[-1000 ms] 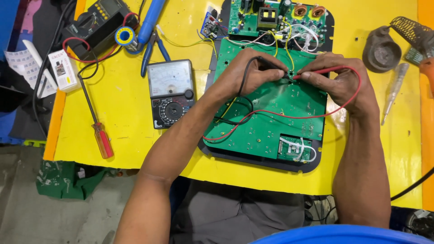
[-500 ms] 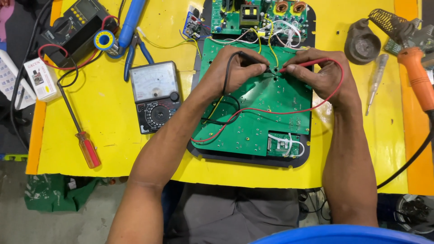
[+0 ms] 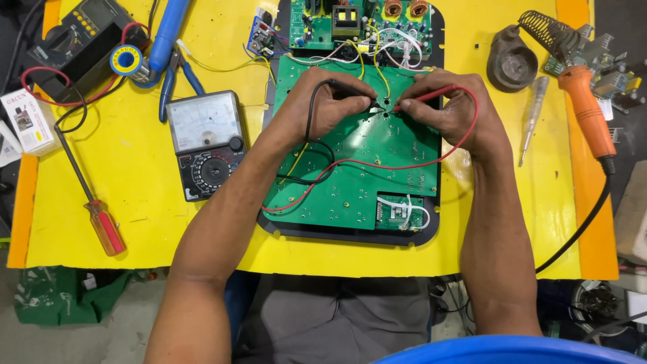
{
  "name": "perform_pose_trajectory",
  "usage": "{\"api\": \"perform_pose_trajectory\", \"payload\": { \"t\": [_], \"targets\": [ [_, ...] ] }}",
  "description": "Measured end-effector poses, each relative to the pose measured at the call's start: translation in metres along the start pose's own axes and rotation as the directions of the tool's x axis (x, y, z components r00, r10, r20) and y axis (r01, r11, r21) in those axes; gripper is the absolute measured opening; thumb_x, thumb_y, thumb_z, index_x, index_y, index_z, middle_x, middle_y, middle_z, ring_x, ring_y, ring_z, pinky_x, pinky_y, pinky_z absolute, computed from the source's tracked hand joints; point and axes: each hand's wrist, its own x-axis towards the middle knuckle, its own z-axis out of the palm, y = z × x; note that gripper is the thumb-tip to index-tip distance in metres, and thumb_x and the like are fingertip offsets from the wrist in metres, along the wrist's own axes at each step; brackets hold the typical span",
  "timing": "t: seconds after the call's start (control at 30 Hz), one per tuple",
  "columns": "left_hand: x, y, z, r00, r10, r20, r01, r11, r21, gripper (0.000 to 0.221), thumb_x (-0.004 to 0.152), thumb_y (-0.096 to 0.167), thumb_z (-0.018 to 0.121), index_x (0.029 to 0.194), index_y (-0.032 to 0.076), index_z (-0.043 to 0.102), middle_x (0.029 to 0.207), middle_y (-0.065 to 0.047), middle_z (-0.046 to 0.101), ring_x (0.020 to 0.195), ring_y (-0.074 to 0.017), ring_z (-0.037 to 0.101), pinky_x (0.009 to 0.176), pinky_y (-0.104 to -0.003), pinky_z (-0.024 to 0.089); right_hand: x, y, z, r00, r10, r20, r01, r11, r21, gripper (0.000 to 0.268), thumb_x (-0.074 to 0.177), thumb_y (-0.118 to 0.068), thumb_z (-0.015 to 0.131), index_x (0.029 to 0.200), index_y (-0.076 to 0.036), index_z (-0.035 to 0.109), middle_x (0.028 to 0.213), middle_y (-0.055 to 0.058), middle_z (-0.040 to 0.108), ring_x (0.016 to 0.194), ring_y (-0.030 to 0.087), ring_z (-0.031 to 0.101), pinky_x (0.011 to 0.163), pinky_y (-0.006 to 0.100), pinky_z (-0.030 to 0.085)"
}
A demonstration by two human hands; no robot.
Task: Testing components on a circuit board using an analog multimeter to diagnose issues.
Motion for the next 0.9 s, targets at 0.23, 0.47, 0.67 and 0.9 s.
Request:
{"api": "perform_pose_trajectory", "payload": {
  "t": [0.23,0.47,0.67,0.9],
  "targets": [
    [-0.001,0.005,-0.001,1.000,-0.030,0.004,0.030,1.000,0.006,0.015,0.089,0.017,0.074,0.102,0.015,0.082,0.096,-0.005,0.083,0.091,-0.0154,0.078,0.080,-0.029,0.061,0.000,0.002,0.001,1.000,-0.002,-0.013,0.001,1.000,-0.009,0.008,0.096,-0.006,0.082,0.101,-0.004,0.076,0.090,0.008,0.069,0.085,0.015,0.060,0.077,0.028,0.045],
    [-0.001,0.002,0.001,1.000,-0.008,0.003,0.008,1.000,-0.001,0.016,0.090,0.020,0.072,0.102,0.015,0.081,0.096,-0.008,0.082,0.093,-0.0214,0.079,0.080,-0.034,0.064,-0.001,0.001,0.001,1.000,-0.001,0.002,0.001,1.000,-0.026,0.009,0.097,-0.007,0.082,0.102,-0.005,0.076,0.090,0.008,0.070,0.085,0.016,0.061,0.078,0.028,0.046],
    [0.002,-0.003,0.002,0.999,-0.030,-0.011,0.030,0.999,-0.034,0.016,0.087,0.019,0.073,0.098,0.014,0.082,0.094,-0.007,0.083,0.091,-0.0174,0.079,0.080,-0.030,0.064,0.000,0.003,0.001,0.998,0.056,0.004,-0.056,0.998,-0.038,0.009,0.097,-0.009,0.081,0.103,-0.005,0.076,0.093,0.008,0.070,0.087,0.016,0.060,0.079,0.028,0.045],
    [0.004,-0.008,0.001,0.997,0.066,-0.030,-0.066,0.998,-0.006,0.014,0.088,0.020,0.073,0.097,0.014,0.082,0.092,-0.004,0.082,0.086,-0.0152,0.078,0.077,-0.028,0.061,-0.001,-0.012,-0.001,0.991,0.136,0.019,-0.136,0.990,0.037,0.012,0.099,-0.015,0.075,0.102,-0.003,0.074,0.098,0.008,0.074,0.096,0.015,0.062,0.086,0.029,0.046]
  ]
}}
